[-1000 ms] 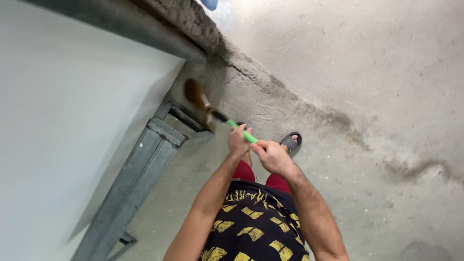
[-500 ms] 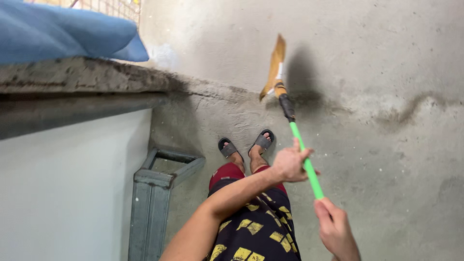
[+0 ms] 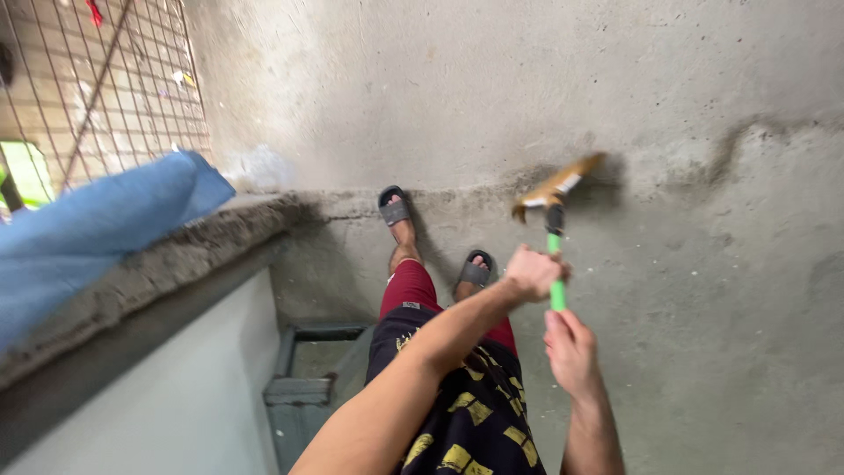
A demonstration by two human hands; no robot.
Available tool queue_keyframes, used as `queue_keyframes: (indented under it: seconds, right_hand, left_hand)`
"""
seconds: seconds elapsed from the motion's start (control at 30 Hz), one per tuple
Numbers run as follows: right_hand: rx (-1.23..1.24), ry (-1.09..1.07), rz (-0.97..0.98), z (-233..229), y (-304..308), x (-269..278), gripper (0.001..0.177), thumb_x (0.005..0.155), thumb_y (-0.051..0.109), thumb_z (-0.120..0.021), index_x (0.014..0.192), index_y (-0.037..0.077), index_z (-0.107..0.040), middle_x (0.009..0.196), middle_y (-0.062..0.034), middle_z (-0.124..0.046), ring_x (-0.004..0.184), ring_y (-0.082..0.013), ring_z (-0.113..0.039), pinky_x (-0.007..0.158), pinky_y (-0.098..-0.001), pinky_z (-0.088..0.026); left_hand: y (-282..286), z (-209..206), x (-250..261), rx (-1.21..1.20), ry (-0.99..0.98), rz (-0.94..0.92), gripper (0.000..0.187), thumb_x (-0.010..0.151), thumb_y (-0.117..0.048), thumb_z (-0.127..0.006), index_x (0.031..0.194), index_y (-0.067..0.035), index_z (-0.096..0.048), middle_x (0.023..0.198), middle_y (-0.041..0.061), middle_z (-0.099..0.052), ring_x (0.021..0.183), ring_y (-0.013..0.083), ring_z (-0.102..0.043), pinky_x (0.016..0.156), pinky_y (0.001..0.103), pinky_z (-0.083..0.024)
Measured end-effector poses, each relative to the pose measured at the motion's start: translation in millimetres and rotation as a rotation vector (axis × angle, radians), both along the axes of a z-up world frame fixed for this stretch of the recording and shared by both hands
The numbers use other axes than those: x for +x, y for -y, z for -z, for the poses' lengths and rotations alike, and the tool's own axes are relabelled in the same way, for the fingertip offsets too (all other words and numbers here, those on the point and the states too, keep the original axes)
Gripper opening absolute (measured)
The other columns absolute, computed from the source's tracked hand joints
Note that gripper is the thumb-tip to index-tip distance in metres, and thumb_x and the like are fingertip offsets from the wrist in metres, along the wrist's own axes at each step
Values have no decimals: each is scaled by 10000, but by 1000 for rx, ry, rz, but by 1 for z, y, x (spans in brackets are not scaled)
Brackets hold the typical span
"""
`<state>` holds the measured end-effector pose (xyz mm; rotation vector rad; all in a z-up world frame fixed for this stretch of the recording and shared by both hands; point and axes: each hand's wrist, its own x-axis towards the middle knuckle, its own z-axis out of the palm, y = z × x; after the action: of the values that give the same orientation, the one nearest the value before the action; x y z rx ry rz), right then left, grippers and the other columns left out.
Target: The person sweeps a concrete floor by hand using a broom, moving debris into a pile and navigating around objects like a speaker and furniture.
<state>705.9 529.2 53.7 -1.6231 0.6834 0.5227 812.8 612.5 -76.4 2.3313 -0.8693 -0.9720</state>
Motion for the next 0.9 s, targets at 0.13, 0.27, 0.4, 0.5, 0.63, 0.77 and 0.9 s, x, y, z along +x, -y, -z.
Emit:
queue_keyframes:
  seconds: [0.13,0.27,0.4,0.5,0.63,0.77,0.9]
  right_hand:
    - [82,66,-483,22,-126,82,209,1017,210,-558,996,61,-703,689,50,-633,580,-62,-548,476,-271,-441]
    - [254,137,-768,21,-262,143,302,1049,268,-572,865,30,-592,613,-80,-597,549,-145,-610,517,-369,-458]
    - [359,210,-825,57,-331,208,346,1069,308,-541,867,34,-609,629,-82,-591,575,-167,-595,533,-356,-446]
    - [270,215,-725,89,-330,242,274,1026,306,-545,1006,67,-677,623,-9,-580,566,-111,-569,511,-310,-430]
    - [389,-15,-718,87,-227,266,237,1083,214,-490,1021,56,-655,676,82,-435,574,-48,-389,495,-268,-288]
    - [201,34,-543,-4,-75,234,184,1027,145,-570,1014,-3,-679,675,38,-435,617,-64,-397,526,-254,-333]
    - [-103,-127,-425,-74,31,225,76,926,118,-608,896,56,-641,623,20,-427,546,-84,-346,471,-278,-314]
  left_hand:
    - [-173,33,44,242,-94,-178,283,869,-464,-655,1034,-233,-653,898,43,-722,800,214,-734,973,525,-430]
    - [-343,52,58,348,129,-432,275,929,-455,-566,1057,-244,-690,910,66,-762,628,228,-730,709,479,-501]
    - [-438,68,95,471,178,-607,213,948,-397,-558,927,-247,-706,858,72,-759,615,256,-715,661,453,-490]
    - [-457,84,125,464,444,-580,227,982,-397,-578,931,-214,-702,851,60,-746,622,227,-714,661,440,-507]
    - [-390,83,176,563,170,-357,251,930,-405,-606,812,-259,-772,812,29,-752,723,207,-744,673,409,-583]
    - [-241,-2,213,418,-134,42,365,994,-532,-554,1005,-231,-759,962,12,-762,818,160,-767,710,399,-610]
    - [-100,-77,255,34,124,53,242,918,-404,-592,1061,-270,-734,1193,114,-627,923,251,-738,865,567,-549]
